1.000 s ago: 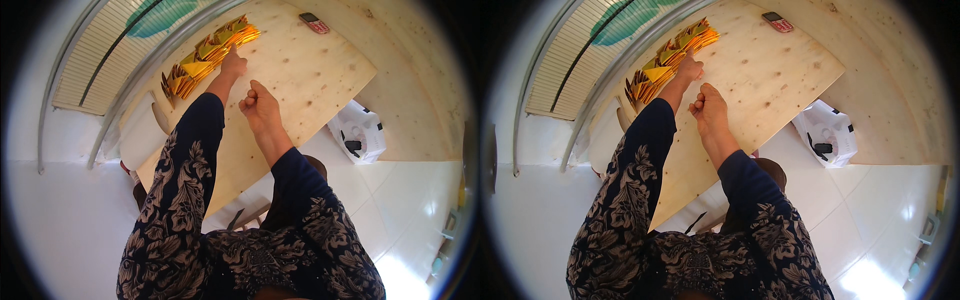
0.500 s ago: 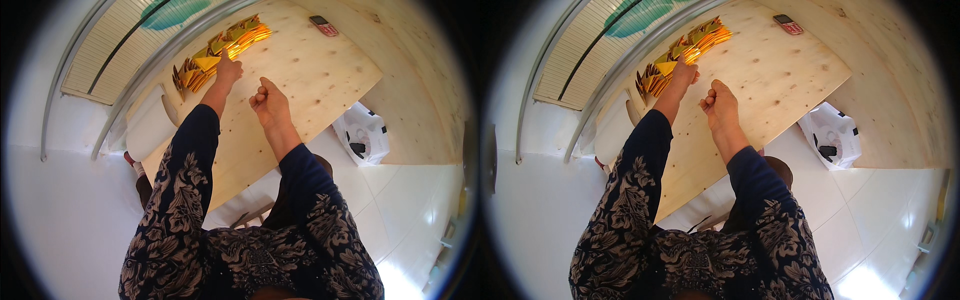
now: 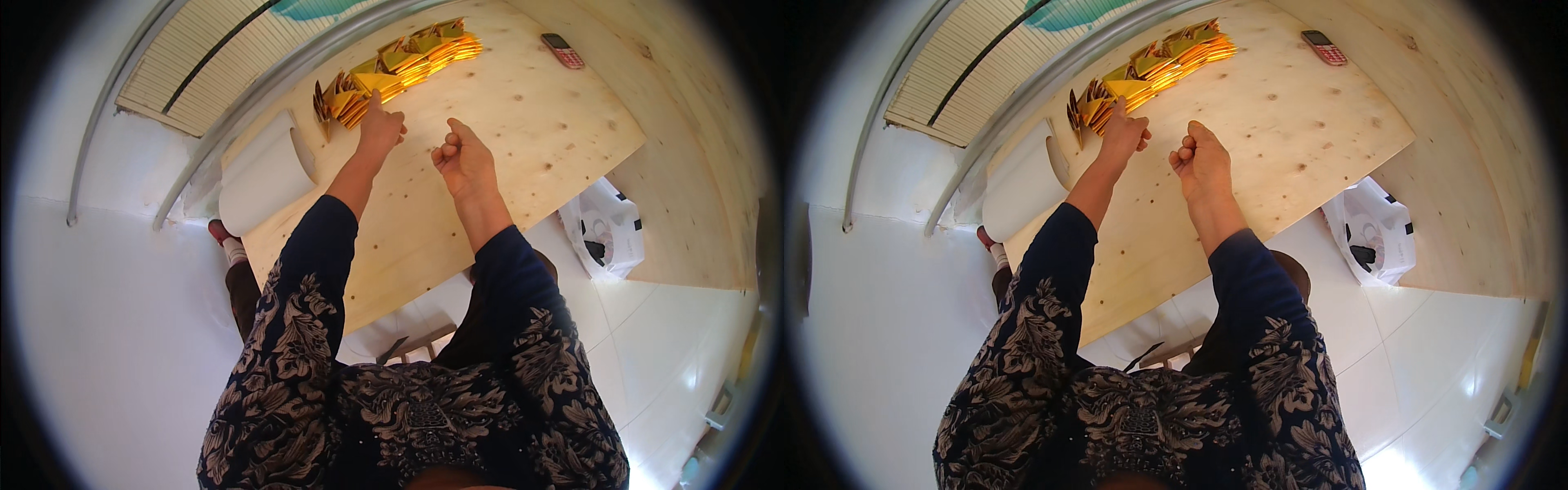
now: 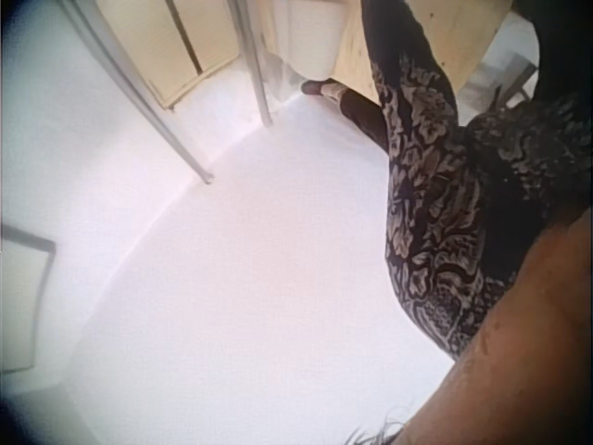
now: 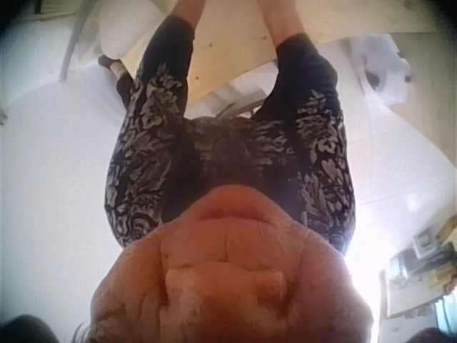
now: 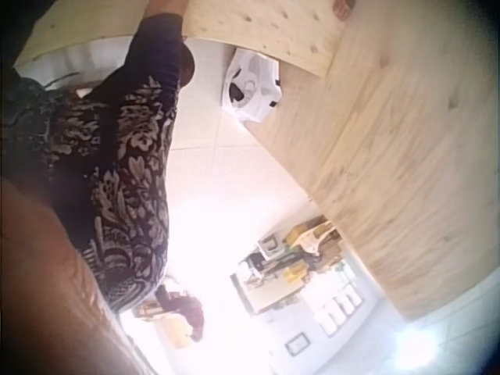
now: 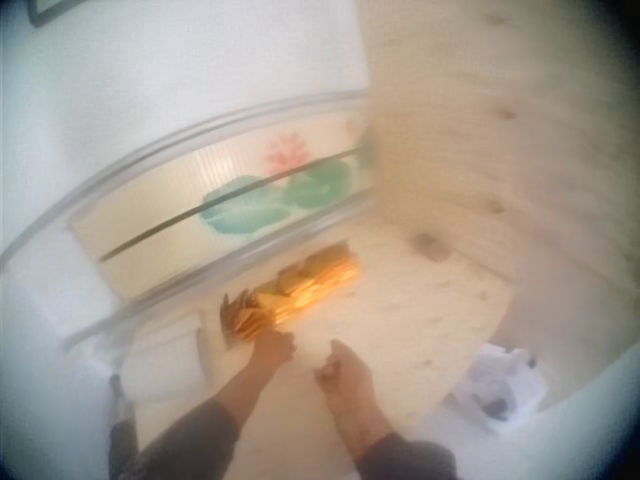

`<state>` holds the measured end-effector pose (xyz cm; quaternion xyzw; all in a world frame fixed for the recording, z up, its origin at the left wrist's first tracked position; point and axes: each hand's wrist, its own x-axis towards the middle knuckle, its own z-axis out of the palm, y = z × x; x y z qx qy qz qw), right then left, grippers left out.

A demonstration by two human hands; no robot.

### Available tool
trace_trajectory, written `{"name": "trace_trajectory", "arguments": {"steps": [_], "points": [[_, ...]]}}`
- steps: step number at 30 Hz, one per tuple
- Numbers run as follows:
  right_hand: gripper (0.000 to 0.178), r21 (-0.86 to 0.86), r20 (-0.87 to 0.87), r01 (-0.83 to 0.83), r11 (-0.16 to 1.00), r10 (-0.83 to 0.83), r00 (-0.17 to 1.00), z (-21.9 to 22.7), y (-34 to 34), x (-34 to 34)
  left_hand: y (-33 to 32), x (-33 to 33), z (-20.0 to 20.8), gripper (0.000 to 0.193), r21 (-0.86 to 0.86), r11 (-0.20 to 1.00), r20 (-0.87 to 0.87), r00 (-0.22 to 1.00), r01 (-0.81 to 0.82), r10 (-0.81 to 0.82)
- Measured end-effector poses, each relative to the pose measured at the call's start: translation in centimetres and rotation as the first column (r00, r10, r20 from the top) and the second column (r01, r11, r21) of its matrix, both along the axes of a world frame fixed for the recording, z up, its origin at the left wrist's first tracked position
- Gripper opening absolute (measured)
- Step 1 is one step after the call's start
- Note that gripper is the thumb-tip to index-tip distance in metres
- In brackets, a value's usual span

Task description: The person folds sheets of gold-colored paper into small triangular packets by hand, then stacks them on a wooden table. They repeatedly pick up new sheets, fold them, and add them to the growing pile.

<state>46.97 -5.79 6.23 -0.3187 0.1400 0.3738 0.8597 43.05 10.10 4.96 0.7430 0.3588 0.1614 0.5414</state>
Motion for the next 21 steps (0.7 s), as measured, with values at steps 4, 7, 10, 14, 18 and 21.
{"name": "trace_trajectory", "arguments": {"steps": [4, 7, 10, 14, 18, 21], "points": [[0.019, -0.021, 0.008, -0.03, 0.999, 0.03, 1.0, -0.1, 0.4, -0.4, 1.4, -2.6, -0.3, 0.064, 0.027, 0.999, -0.051, 0.998, 0.029, -0.028], [0.01, -0.037, 0.026, -0.045, 0.998, 0.046, 0.999, -0.1, 0.5, -0.5, 3.7, -4.6, -1.3, 0.052, 0.634, 0.773, -0.099, 0.993, 0.017, 0.059], [0.015, -0.051, 0.03, -0.055, 0.997, 0.056, 0.998, -0.1, 0.6, -0.7, 7.4, -6.4, -2.3, 0.06, 0.791, 0.583, 0.074, 0.974, -0.188, 0.214], [0.022, -0.071, 0.028, -0.074, 0.995, 0.076, 0.997, -0.1, 0.9, -1.1, 13.8, -6.7, -2.7, 0.072, 0.556, 0.76, 0.057, 0.927, -0.337, 0.37], [0.025, -0.06, 0.054, -0.086, 0.995, 0.089, 0.995, -0.3, 1.1, -1.0, 16.4, -5.5, -1.7, 0.091, 0.333, 0.913, -0.119, 0.95, -0.236, 0.289], [0.026, -0.061, 0.07, -0.089, 0.994, 0.093, 0.993, -0.6, 1.2, -0.8, 14.8, -5.2, -0.8, 0.101, 0.296, 0.954, -0.294, 0.945, -0.053, 0.143]]}}
